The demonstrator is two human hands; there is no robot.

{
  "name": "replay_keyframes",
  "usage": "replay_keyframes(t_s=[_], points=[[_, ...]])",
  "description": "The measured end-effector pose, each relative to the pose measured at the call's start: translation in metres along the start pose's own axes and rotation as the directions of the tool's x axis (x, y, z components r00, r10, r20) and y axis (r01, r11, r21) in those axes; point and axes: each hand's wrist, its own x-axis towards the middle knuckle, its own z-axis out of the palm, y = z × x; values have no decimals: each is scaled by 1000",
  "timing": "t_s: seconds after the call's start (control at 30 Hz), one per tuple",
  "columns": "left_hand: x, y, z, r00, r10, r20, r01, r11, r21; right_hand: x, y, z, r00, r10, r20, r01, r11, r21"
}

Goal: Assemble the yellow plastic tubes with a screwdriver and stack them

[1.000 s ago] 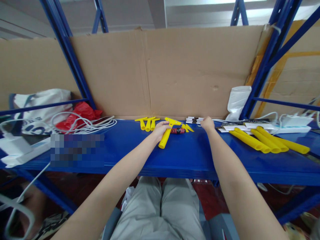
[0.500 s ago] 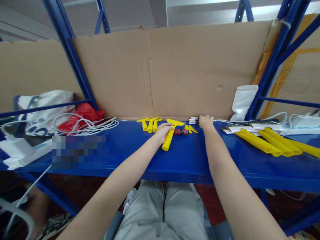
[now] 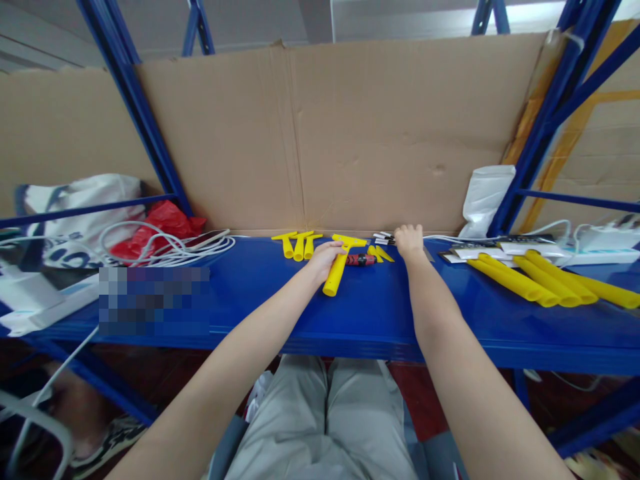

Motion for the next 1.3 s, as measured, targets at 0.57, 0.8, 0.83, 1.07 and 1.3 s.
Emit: replay_keyframes(t_s=[0.57, 0.8, 0.83, 1.07, 1.3], points=[[8, -3, -2, 999, 32, -1, -32, 993, -115, -8, 1, -9, 943, 249, -219, -164, 924, 346], [6, -2, -1, 997, 56, -60, -64, 988, -138, -12, -21, -36, 861, 163, -482, 106, 868, 484], [7, -1, -1, 996, 52, -67, -61, 988, -145, -15, -26, -41, 856, 137, -499, 146, 861, 487], [6, 6, -4, 999, -25, -40, 16, 979, -201, -36, -52, -60, 874, -201, -442, 410, 795, 448], [10, 5, -2, 992, -4, -128, -23, 977, -213, -35, -53, -51, 880, -329, -343, 460, 771, 441]])
